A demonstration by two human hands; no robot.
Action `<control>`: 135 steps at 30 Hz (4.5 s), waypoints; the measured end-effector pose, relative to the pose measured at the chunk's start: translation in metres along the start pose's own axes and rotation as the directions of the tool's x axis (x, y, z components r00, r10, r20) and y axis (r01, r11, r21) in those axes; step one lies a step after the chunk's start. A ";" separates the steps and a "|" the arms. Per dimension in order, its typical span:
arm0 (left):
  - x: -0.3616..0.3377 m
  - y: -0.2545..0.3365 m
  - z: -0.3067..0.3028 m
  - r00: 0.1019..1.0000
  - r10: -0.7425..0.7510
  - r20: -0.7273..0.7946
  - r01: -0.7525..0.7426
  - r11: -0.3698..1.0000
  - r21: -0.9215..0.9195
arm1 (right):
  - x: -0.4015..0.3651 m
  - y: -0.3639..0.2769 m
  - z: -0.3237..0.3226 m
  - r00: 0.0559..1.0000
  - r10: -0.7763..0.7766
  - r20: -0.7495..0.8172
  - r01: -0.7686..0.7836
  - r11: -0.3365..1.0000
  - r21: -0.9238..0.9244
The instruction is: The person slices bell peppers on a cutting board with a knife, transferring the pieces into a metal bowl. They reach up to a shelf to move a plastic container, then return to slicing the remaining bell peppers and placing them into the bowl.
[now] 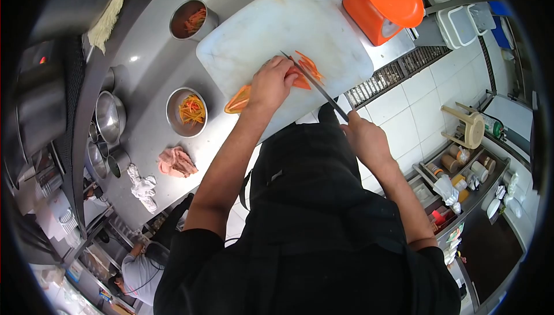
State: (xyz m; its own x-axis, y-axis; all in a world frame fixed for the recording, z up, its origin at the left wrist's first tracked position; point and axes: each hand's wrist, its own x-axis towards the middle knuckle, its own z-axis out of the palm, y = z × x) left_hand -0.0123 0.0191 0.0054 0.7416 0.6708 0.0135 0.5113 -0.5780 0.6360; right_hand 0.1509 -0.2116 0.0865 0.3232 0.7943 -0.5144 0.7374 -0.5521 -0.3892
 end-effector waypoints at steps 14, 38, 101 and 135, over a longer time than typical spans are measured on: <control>-0.011 -0.003 -0.004 1.000 0.027 0.003 -0.027 0.998 0.057 | 0.000 0.004 -0.002 0.999 -0.041 -0.005 0.041 0.998 -0.044; -0.013 0.003 -0.008 0.995 -0.070 0.077 0.066 0.997 0.048 | 0.022 0.010 0.014 0.995 -0.097 -0.019 0.097 0.995 -0.010; -0.032 -0.004 0.003 0.992 -0.115 -0.060 0.112 0.993 -0.048 | 0.001 0.000 0.007 0.995 -0.098 0.021 0.099 0.995 -0.030; -0.039 -0.011 0.000 0.997 -0.023 -0.077 0.019 0.998 -0.053 | 0.003 0.008 0.027 0.996 -0.041 0.076 0.045 0.997 -0.058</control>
State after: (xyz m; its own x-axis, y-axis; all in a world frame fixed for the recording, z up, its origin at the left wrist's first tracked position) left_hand -0.0472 -0.0011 -0.0019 0.6938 0.7178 0.0585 0.5018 -0.5400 0.6757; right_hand 0.1416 -0.2203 0.0614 0.2469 0.7947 -0.5545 0.7845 -0.4998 -0.3670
